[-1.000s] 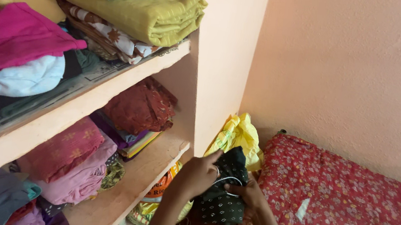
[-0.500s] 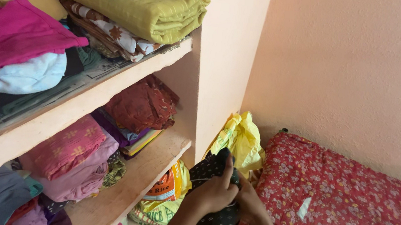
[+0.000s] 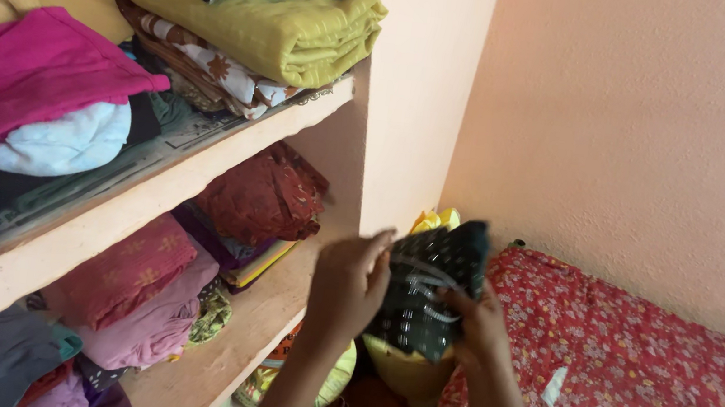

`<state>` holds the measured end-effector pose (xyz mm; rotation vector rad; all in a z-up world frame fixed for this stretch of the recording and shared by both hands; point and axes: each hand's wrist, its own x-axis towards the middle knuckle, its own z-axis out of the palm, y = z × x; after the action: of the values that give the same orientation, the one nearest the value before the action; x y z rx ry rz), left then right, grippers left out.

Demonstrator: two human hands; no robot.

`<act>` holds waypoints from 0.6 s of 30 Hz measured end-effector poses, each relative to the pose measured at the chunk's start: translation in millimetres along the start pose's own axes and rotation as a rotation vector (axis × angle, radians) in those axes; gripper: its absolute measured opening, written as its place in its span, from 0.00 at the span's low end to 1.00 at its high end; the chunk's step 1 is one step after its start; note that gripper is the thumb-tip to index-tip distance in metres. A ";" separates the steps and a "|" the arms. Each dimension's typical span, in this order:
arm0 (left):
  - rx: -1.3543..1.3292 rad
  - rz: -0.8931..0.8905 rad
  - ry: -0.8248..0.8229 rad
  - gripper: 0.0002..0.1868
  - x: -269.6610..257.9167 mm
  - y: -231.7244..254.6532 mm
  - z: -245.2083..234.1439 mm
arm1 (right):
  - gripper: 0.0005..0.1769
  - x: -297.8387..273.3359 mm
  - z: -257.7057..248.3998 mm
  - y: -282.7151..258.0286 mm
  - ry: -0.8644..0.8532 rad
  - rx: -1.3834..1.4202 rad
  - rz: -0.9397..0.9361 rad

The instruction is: The person sorts through various articles of clothing, picking them up from a bed and placing them into different stacks on nearby shelves by hand.

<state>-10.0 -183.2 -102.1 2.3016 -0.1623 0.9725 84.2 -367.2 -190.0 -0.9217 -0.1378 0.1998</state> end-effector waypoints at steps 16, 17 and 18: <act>0.703 0.289 0.297 0.23 77.2 -53.1 -119.2 | 0.30 123.1 127.8 -107.6 1.439 -1.298 -1.264; 0.743 0.277 0.280 0.25 82.6 -59.7 -123.2 | 0.29 145.3 143.6 -108.9 1.543 -1.504 -1.261; 0.794 0.254 0.276 0.28 87.0 -65.7 -127.0 | 0.29 172.1 167.9 -112.0 1.160 -1.407 -1.445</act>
<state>-1.9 -44.9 -8.2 2.8457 0.0684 1.7086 230.0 -263.3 5.7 -1.8969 0.2079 -1.9905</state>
